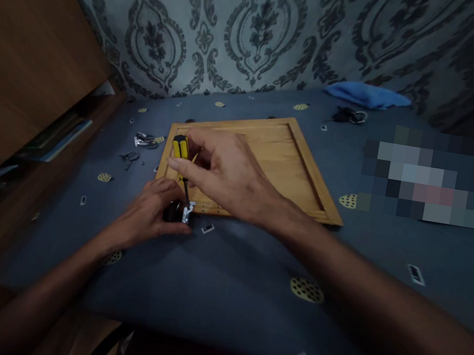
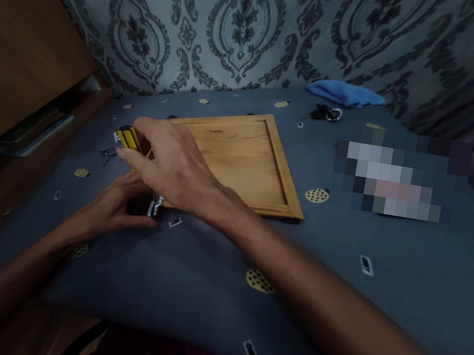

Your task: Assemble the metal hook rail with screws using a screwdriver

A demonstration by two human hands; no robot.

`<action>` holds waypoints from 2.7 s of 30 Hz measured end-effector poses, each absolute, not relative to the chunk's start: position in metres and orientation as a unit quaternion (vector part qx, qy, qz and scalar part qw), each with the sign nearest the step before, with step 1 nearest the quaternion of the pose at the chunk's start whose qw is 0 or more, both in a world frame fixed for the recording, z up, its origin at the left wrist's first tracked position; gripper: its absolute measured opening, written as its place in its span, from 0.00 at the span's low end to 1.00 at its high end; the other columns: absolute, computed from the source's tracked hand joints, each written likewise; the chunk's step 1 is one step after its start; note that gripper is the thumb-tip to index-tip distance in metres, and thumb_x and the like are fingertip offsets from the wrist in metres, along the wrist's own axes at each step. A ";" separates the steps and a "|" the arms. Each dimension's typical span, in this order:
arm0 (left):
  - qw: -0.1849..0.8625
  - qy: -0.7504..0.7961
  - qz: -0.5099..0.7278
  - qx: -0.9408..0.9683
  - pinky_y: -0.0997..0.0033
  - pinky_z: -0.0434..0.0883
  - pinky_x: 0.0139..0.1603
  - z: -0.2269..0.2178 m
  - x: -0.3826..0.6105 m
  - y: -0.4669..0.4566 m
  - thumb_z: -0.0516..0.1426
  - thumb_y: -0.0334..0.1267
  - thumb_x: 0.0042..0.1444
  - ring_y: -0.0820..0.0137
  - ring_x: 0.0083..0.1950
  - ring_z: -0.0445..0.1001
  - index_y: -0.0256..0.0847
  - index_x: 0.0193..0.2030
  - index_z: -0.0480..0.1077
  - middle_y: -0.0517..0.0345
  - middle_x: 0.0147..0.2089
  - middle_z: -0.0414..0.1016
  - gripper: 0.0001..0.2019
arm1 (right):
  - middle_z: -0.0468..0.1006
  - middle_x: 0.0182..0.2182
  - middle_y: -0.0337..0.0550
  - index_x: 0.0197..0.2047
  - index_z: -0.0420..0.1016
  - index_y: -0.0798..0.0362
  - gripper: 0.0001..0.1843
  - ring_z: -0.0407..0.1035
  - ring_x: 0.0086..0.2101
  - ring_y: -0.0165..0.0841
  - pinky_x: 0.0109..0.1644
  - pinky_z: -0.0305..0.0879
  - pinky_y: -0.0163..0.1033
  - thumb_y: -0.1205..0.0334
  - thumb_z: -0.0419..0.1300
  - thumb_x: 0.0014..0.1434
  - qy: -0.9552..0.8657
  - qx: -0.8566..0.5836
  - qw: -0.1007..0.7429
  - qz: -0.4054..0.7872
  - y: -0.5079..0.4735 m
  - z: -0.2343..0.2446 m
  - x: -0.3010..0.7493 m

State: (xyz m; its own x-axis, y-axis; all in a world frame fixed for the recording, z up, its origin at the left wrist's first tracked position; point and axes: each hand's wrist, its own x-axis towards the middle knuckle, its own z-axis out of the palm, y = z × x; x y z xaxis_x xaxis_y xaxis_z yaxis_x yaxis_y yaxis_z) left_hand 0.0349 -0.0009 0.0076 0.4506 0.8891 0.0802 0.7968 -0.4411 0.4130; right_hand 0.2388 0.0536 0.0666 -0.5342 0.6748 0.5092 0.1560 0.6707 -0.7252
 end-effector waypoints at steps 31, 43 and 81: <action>0.167 0.515 0.134 0.830 0.49 0.69 0.61 0.009 0.035 -0.003 0.65 0.59 0.60 0.51 0.56 0.73 0.44 0.48 0.77 0.50 0.51 0.78 0.22 | 0.60 0.26 0.33 0.27 0.55 0.50 0.20 0.56 0.32 0.29 0.36 0.48 0.38 0.66 0.61 0.66 -0.854 -0.215 0.351 0.319 0.058 0.064 0.243; 0.162 0.513 0.151 0.830 0.45 0.70 0.62 0.005 0.033 -0.002 0.67 0.58 0.58 0.46 0.62 0.73 0.44 0.52 0.76 0.45 0.60 0.77 0.24 | 0.61 0.26 0.31 0.28 0.54 0.49 0.21 0.57 0.29 0.27 0.34 0.50 0.37 0.64 0.64 0.64 -0.840 -0.196 0.358 0.356 0.054 0.063 0.240; 0.161 0.524 0.141 0.825 0.47 0.70 0.60 0.006 0.034 -0.003 0.68 0.57 0.57 0.48 0.60 0.73 0.45 0.49 0.77 0.48 0.57 0.78 0.21 | 0.64 0.25 0.33 0.25 0.57 0.51 0.23 0.58 0.31 0.29 0.37 0.50 0.38 0.64 0.66 0.64 -0.856 -0.248 0.341 0.299 0.056 0.061 0.240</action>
State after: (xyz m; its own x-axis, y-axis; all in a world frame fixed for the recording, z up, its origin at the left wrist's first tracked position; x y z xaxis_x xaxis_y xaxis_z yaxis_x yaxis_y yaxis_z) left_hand 0.0340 -0.0031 0.0064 0.4115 0.9091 0.0651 0.8181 -0.4000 0.4131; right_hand 0.2404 0.0556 0.0610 -0.6439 0.6290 0.4356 0.2216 0.6982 -0.6807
